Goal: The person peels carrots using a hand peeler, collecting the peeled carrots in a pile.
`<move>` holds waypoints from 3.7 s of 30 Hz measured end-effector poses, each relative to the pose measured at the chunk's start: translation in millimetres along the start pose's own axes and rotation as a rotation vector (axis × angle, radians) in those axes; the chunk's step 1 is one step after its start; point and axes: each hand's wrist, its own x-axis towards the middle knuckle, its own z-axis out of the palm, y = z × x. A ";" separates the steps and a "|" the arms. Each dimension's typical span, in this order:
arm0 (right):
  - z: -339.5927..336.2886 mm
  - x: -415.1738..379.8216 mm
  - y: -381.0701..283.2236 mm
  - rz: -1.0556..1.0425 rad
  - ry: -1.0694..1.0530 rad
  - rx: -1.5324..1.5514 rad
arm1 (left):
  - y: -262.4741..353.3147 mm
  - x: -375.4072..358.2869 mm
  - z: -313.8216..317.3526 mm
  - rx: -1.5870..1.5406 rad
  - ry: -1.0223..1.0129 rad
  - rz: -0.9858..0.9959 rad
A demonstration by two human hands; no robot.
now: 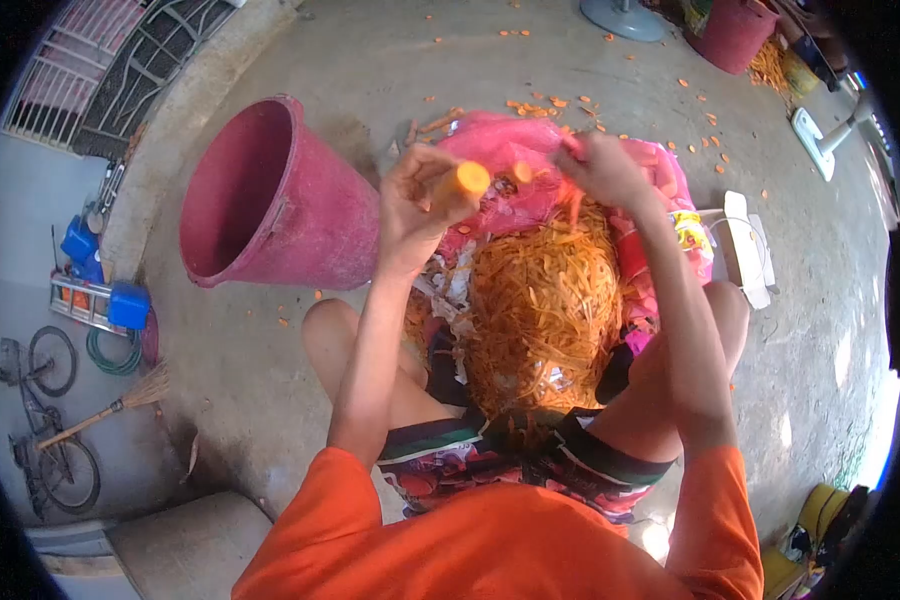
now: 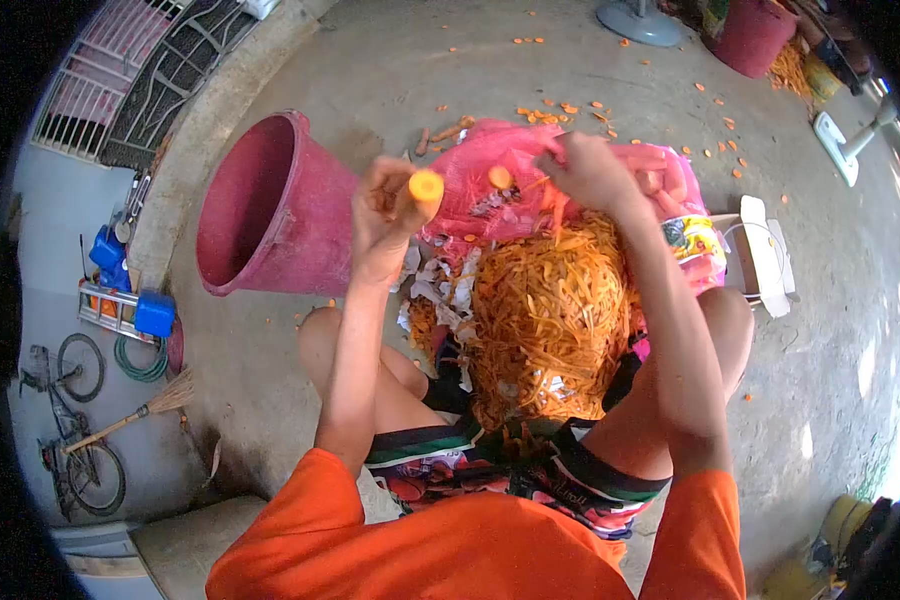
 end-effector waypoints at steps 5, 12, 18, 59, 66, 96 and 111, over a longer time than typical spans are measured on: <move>-37.4 -8.3 -19.4 0.005 0.190 0.374 | 16.9 2.4 2.0 -0.269 0.030 -0.539; -22.1 -19.5 -67.4 -0.129 0.308 0.874 | 5.3 0.6 15.1 -0.260 -0.134 -0.401; -27.3 -30.1 -86.5 -0.332 0.288 0.877 | 7.9 -2.5 28.4 -0.222 -0.135 -0.327; -38.7 -21.8 -97.1 -0.504 0.430 0.635 | -23.7 -7.1 33.3 -0.386 -0.072 -0.159; -31.3 -13.9 -82.9 -0.553 0.490 0.644 | -30.2 -7.1 29.8 -0.261 -0.052 -0.120; -33.4 -15.0 -83.6 -0.296 0.498 0.764 | -21.1 -7.4 29.2 -0.403 -0.088 -0.216; -40.2 -14.7 -73.8 -0.211 0.492 0.819 | -20.3 -7.3 30.8 -0.444 -0.135 -0.174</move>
